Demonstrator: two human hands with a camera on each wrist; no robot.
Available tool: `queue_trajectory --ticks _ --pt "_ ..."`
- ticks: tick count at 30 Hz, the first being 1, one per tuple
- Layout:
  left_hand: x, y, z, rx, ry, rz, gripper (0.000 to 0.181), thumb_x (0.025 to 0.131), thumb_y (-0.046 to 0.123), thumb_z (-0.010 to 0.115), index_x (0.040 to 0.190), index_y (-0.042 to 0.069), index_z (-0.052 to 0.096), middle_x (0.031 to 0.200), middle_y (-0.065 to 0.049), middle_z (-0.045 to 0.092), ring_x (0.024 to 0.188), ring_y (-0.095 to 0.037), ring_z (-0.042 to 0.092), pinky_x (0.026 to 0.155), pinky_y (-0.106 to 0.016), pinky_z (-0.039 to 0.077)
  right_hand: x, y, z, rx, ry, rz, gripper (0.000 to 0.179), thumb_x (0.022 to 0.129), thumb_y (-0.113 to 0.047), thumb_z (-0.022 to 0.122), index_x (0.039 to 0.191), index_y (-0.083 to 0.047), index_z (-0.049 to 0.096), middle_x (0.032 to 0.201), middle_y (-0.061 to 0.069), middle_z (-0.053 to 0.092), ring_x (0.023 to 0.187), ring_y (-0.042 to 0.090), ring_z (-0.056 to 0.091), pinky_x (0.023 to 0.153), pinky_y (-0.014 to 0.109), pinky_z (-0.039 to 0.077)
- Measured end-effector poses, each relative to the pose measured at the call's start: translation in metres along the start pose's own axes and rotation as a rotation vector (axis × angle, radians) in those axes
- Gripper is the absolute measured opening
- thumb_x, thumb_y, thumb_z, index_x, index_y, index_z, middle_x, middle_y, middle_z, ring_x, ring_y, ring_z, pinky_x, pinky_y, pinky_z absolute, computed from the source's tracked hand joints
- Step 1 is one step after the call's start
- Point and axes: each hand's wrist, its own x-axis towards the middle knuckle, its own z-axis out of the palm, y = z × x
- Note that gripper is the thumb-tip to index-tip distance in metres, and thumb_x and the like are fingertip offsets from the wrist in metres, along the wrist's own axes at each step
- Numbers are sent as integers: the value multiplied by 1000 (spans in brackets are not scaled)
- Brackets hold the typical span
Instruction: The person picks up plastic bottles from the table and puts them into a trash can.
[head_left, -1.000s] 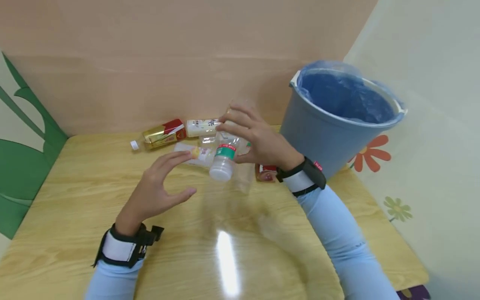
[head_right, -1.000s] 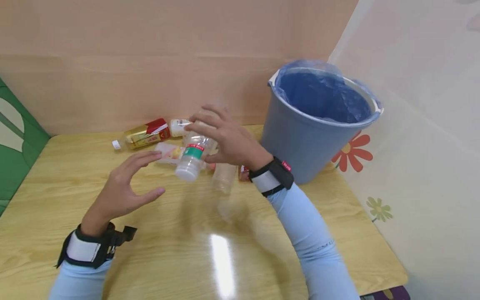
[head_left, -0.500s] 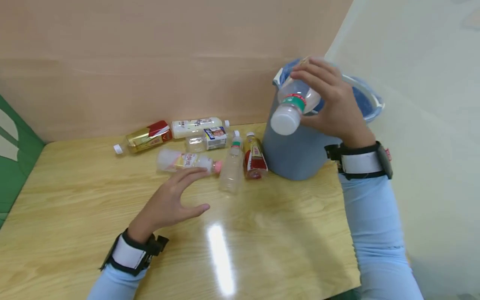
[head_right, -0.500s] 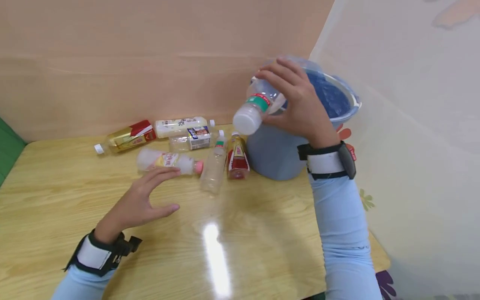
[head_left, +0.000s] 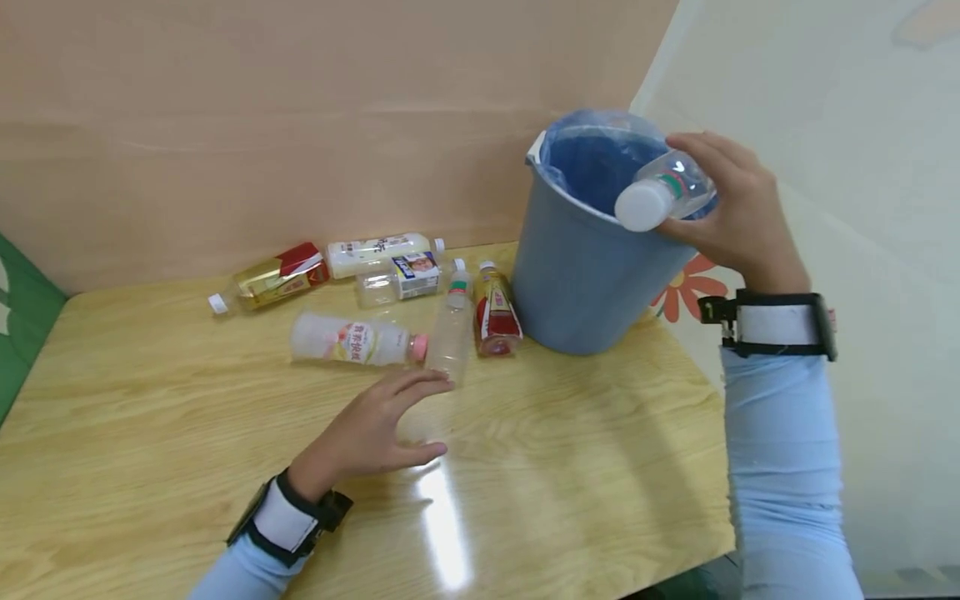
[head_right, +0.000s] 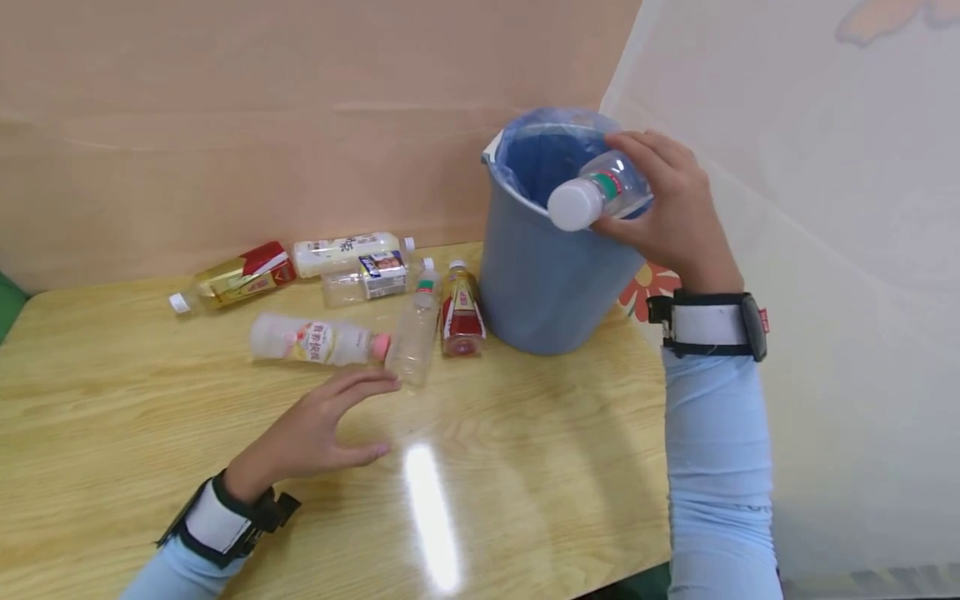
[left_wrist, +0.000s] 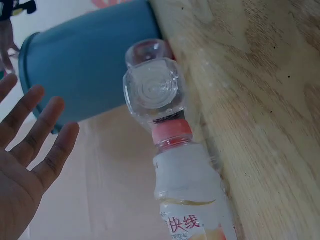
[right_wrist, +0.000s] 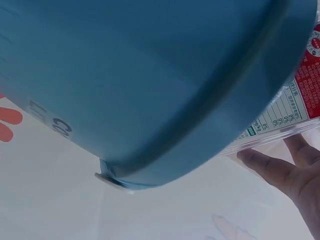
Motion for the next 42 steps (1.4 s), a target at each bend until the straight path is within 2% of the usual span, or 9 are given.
queue_trajectory --ticks 10,13,20,23,26,28,33,36,42 --pt "-5 0 -9 41 55 -47 65 75 46 72 130 17 53 134 -4 54 124 -19 46 100 -48 48 10 0 9 -5 -116 61 95 65 -24 85 146 -22 35 150 8 39 137 27 29 114 60 24" --pt "-7 -3 -14 36 62 -83 65 76 45 72 131 18 53 138 -5 52 126 -20 44 101 -50 47 9 -3 12 6 -108 35 97 63 -25 86 146 -23 34 150 8 39 137 25 28 115 58 23" --pt "-14 -18 -34 34 106 -160 66 76 42 73 133 17 51 138 -5 51 127 -22 43 101 -57 45 -2 -26 31 74 77 -273 84 53 -9 87 130 -4 54 135 21 54 131 29 39 112 54 32" --pt "-23 -31 -44 46 128 -202 66 76 38 75 133 15 51 137 -9 51 126 -25 43 99 -56 46 -10 -42 44 107 116 -377 69 66 -27 83 122 3 58 130 23 57 129 32 42 111 53 35" --pt "-35 -48 -57 87 130 -262 66 74 35 77 131 13 52 137 -12 51 126 -29 43 99 -59 45 -21 -57 59 155 126 -416 65 78 -47 70 118 4 61 127 24 58 127 32 44 109 51 38" --pt "-42 -59 -65 104 100 -322 67 73 34 79 130 12 53 137 -14 51 126 -32 42 100 -61 43 -26 -63 70 191 115 -430 63 82 -49 64 118 3 62 127 23 59 126 32 44 108 50 39" --pt "-56 -87 -78 122 -51 -443 73 71 31 80 133 9 50 140 -20 46 127 -40 36 100 -67 37 -36 -69 102 260 29 -451 51 73 -20 78 117 0 63 128 20 59 124 29 47 101 51 44" --pt "-58 -100 -80 112 -129 -469 74 71 27 80 134 7 48 143 -24 42 128 -43 33 101 -69 36 -43 -72 121 307 -42 -427 55 67 -11 81 118 -3 63 127 17 60 121 26 50 97 51 47" --pt "-65 -119 -78 95 -243 -469 67 67 15 82 127 2 55 137 -27 48 122 -45 41 98 -67 39 -63 -79 154 430 -136 -330 53 70 -14 81 119 -6 64 126 14 62 118 23 52 89 48 53"
